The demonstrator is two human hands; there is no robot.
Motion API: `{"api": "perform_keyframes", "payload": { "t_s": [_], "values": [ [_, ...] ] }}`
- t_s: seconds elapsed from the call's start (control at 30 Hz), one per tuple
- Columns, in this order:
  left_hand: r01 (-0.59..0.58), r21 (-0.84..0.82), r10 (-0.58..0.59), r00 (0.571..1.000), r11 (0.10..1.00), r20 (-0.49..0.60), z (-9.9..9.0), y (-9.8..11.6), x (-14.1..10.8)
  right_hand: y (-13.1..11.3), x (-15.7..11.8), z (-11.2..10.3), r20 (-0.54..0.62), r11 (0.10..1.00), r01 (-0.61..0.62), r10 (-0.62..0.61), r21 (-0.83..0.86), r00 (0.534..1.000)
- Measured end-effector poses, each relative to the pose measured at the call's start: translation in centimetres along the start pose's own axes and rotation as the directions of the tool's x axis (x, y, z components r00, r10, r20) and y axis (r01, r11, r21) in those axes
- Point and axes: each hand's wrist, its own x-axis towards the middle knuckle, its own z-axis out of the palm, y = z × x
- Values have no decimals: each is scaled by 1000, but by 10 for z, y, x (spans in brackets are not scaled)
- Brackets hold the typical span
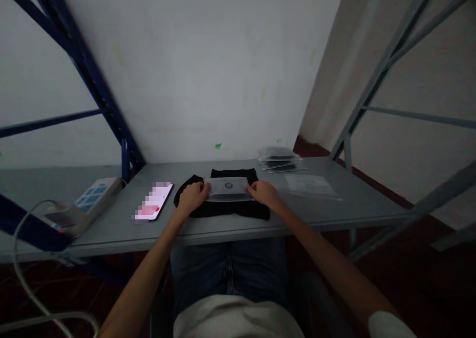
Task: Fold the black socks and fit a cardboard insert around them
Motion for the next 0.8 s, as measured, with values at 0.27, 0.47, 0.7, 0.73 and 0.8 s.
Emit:
{"api": "perform_keyframes", "payload": {
  "t_s": [0.27, 0.47, 0.7, 0.73, 0.8],
  "values": [
    [16, -298, -75, 980, 955, -187, 29, 1, 36, -1, 19, 2, -96, 992, -123, 122, -9, 988],
    [81, -427, -184, 961, 901, -206, 48, -7, 72, -9, 41, 9, -111, 978, -207, 205, -10, 972],
    [94, -510, -299, 893, 855, -337, 51, -22, 79, 3, 59, 15, -146, 970, -244, 241, -8, 960],
    [92, -515, -306, 886, 852, -349, 51, -24, 79, 5, 62, 16, -150, 973, -229, 226, -5, 963],
    [88, -521, -317, 874, 849, -368, 51, -24, 80, 6, 66, 17, -155, 982, -190, 188, 2, 970]
  ]
}}
